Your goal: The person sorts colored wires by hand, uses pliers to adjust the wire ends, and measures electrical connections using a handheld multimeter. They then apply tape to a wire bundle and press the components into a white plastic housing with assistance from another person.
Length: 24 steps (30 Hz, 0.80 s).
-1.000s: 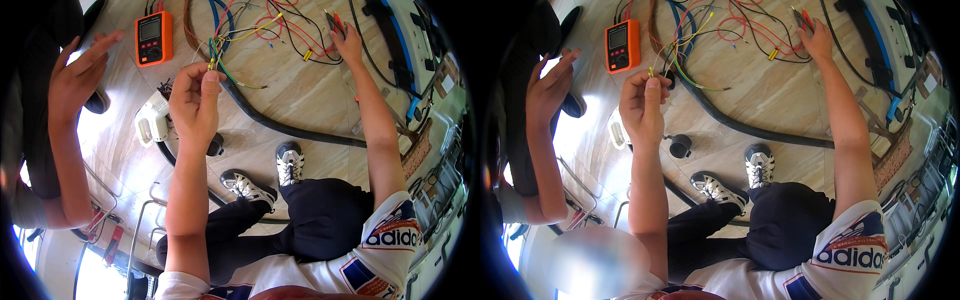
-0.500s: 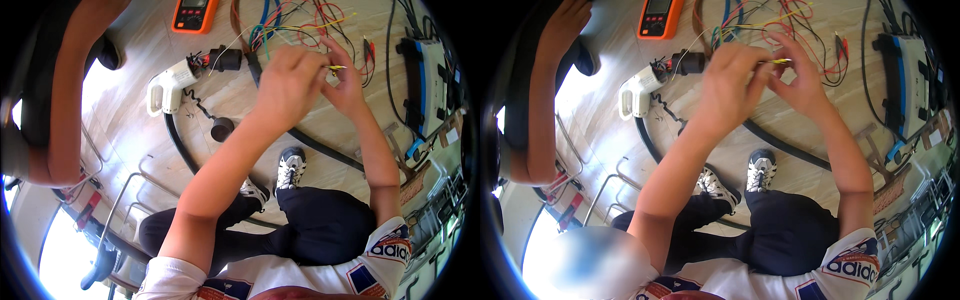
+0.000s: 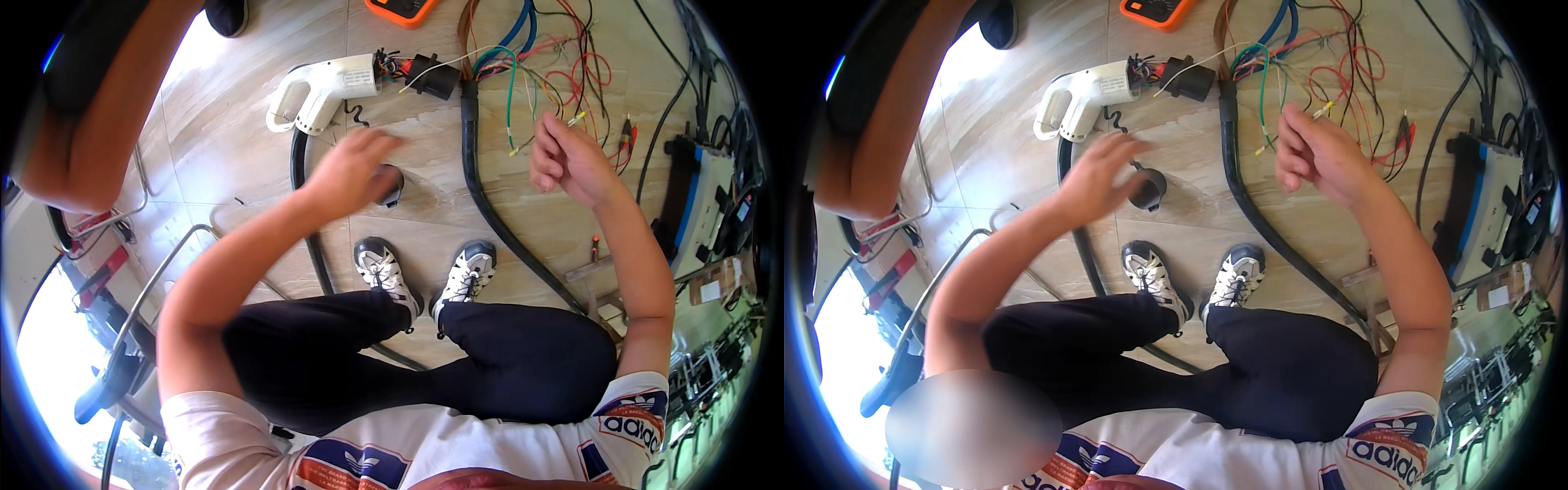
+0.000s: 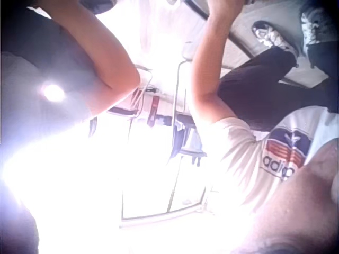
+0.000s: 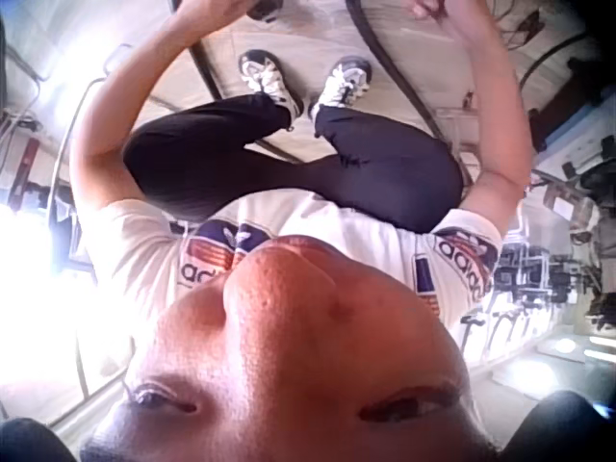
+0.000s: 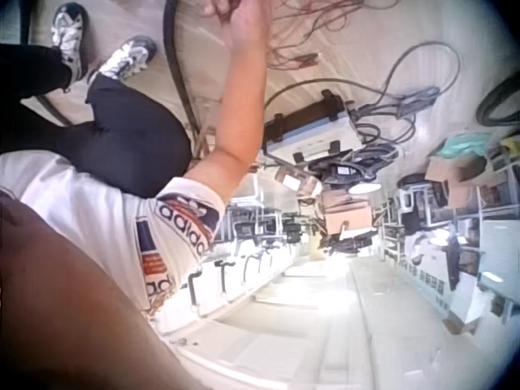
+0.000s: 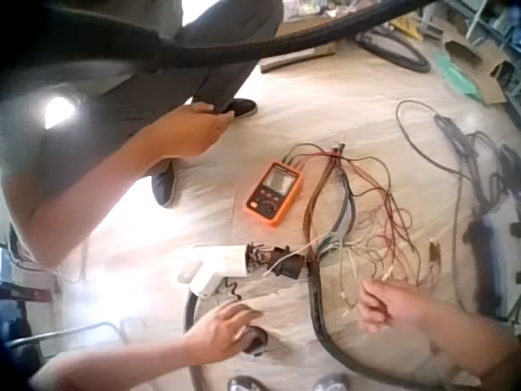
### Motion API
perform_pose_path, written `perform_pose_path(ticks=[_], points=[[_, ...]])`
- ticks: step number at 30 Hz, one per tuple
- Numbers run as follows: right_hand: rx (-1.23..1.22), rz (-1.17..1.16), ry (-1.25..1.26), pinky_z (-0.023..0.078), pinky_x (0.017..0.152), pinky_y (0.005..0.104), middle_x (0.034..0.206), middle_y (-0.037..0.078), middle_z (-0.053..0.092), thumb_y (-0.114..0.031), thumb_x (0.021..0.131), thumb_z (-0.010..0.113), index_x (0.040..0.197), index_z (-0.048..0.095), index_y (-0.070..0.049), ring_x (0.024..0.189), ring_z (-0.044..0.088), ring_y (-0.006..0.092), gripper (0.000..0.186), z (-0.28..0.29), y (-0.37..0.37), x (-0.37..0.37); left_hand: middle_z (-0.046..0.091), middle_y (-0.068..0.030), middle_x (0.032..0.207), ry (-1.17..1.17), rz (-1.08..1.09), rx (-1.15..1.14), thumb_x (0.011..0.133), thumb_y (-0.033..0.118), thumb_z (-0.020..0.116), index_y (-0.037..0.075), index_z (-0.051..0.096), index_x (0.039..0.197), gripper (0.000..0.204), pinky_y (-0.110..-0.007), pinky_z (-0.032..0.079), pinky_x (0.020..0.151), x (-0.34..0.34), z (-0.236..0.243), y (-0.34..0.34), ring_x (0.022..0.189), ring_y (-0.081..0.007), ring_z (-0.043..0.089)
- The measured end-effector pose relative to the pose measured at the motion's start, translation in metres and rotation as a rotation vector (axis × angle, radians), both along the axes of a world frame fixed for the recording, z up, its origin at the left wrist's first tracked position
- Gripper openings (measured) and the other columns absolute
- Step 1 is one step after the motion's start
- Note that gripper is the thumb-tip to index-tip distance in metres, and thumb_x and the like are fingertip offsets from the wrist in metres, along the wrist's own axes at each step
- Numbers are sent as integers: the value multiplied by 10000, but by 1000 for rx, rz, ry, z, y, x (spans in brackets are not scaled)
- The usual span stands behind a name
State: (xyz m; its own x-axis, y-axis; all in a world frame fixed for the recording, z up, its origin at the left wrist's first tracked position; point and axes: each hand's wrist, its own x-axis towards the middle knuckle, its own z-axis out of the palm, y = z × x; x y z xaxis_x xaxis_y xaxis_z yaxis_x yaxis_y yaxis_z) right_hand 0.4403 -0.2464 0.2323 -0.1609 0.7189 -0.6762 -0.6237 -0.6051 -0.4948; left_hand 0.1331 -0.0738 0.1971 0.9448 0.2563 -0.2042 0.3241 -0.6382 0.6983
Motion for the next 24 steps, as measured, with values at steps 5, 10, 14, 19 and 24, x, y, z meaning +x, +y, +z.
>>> perform_pose_path(ticks=[5, 10, 14, 19, 24], points=[[-105, -26, 62, 442, 611, 336, 575, -18, 391, -444, 1036, 400, 724, 389, -136, 580, 516, 162, 438, 10, 20, -13, 717, -141, 877, 476, 780, -10, 868, 188, 680, 20, 668, 1085, 275, -339, 540, 753, -115, -38, 105, 825, -226, 695], [-254, -75, -82, 457, 653, 341, 626, -20, 430, -438, 1024, 433, 859, 501, -119, 639, 525, 169, 365, 9, 36, -21, 719, -163, 911, 395, 545, -177, 876, 206, 655, 58, 672, 1092, 263, -375, 556, 790, -137, -54, 91, 836, -275, 702], [-282, -61, -131, 466, 680, 342, 664, -13, 457, -450, 1001, 476, 907, 537, -123, 685, 534, 179, 346, -8, 45, -34, 659, -212, 1054, 330, 267, 110, 889, 223, 614, 83, 467, 1359, 513, -406, 545, 845, -116, -85, 25, 961, -328, 670], [-281, -22, -165, 488, 709, 370, 686, 11, 495, -480, 1010, 434, 788, 464, -131, 719, 572, 216, 415, -37, 52, -68, 591, -246, 1066, 369, 345, 229, 863, 262, 629, 1, 492, 1192, 441, -415, 544, 825, -104, -132, 21, 928, -368, 653], [-197, -315, -151, 506, 746, 399, 696, 26, 500, -456, 1019, 431, 732, 426, -129, 748, 572, 229, 436, -61, 76, -94, 642, -189, 917, 330, 450, 182, 844, 262, 655, 19, 613, 951, 269, -415, 552, 776, -107, -153, 16, 852, -347, 672]])
